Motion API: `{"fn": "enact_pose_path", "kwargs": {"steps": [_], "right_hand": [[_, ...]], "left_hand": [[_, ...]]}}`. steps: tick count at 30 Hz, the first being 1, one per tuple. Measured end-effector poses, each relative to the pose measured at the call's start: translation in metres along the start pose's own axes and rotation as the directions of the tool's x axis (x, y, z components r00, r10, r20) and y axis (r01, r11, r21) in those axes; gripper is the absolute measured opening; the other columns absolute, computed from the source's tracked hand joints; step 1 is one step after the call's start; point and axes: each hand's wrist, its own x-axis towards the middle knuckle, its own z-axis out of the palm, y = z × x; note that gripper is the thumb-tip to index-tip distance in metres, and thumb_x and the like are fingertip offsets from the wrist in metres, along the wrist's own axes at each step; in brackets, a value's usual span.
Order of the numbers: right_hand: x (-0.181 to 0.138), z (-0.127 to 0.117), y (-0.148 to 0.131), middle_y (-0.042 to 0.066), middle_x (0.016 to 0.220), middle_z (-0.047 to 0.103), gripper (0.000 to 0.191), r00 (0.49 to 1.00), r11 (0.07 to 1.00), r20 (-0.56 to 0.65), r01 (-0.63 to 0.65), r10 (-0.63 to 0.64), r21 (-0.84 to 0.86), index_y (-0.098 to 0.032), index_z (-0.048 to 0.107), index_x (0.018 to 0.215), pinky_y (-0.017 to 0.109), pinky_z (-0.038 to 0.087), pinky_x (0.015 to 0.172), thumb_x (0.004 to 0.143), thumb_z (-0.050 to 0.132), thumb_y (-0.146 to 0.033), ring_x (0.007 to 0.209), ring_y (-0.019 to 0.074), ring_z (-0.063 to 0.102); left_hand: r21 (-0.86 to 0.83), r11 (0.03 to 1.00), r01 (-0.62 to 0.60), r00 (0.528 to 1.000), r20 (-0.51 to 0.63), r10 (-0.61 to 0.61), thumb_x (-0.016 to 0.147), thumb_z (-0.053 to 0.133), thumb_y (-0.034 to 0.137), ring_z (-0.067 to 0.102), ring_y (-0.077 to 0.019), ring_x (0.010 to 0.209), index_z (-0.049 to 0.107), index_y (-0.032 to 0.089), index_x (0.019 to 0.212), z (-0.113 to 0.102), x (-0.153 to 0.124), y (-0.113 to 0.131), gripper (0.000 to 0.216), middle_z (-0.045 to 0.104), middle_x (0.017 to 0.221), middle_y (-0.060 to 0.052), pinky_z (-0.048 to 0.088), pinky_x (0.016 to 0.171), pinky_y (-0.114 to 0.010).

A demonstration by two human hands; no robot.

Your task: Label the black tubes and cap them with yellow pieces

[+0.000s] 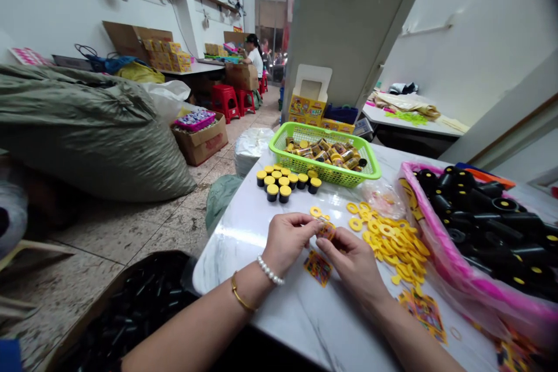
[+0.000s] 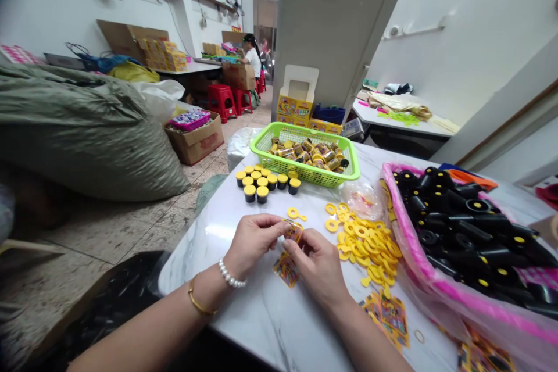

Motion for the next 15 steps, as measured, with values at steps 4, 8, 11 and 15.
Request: {"fn": "enact_pose_path", "kwargs": {"steps": [4, 8, 11, 15], "right_hand": [[0.036, -0.024, -0.012, 0.003, 0.069, 0.064, 0.037, 0.998, 0.996, -0.041, -0.055, 0.052, -0.065, -0.018, 0.069, 0.076, 0.028, 0.045, 0.06, 0.084, 0.058, -0.052, 0.066, 0.0179, 0.058], [0.095, -0.021, -0.017, 0.003, 0.067, 0.065, 0.029, 0.963, 0.959, -0.263, -0.133, 0.065, -0.251, -0.019, 0.068, 0.073, 0.03, 0.043, 0.062, 0.068, 0.07, -0.047, 0.064, 0.0194, 0.057], [0.129, 0.0, -0.01, 0.002, 0.064, 0.063, 0.024, 0.955, 0.938, -0.292, -0.151, 0.056, -0.312, -0.021, 0.06, 0.062, 0.032, 0.042, 0.067, 0.06, 0.075, -0.039, 0.066, 0.0199, 0.056], [0.139, 0.018, 0.0, 0.004, 0.069, 0.063, 0.015, 0.951, 0.942, -0.306, -0.136, 0.038, -0.308, -0.022, 0.055, 0.063, 0.034, 0.042, 0.074, 0.064, 0.068, -0.029, 0.073, 0.0215, 0.059]], "left_hand": [[-0.013, 0.999, -0.04, 0.998, -0.047, 0.039, 0.07, 0.074, 0.029, 0.051, -0.0094, 0.047, 0.073, 0.015, 0.065, -0.006, 0.004, 0.002, 0.015, 0.066, 0.06, -0.002, 0.039, 0.048, -0.023], [0.093, 0.979, -0.179, 0.974, -0.123, 0.19, 0.068, 0.074, 0.023, 0.061, -0.0152, 0.065, 0.07, 0.017, 0.057, -0.008, 0.004, 0.001, 0.012, 0.07, 0.066, -0.004, 0.046, 0.061, -0.024], [0.2, 0.949, -0.242, 0.957, -0.113, 0.267, 0.069, 0.072, 0.021, 0.061, -0.0146, 0.064, 0.073, 0.018, 0.06, -0.008, 0.002, 0.0, 0.009, 0.07, 0.07, -0.003, 0.046, 0.062, -0.025], [0.329, 0.885, -0.331, 0.887, -0.211, 0.41, 0.068, 0.077, 0.025, 0.053, -0.0106, 0.058, 0.075, 0.021, 0.061, -0.01, 0.002, 0.002, 0.009, 0.067, 0.077, -0.002, 0.044, 0.059, -0.024]]}}
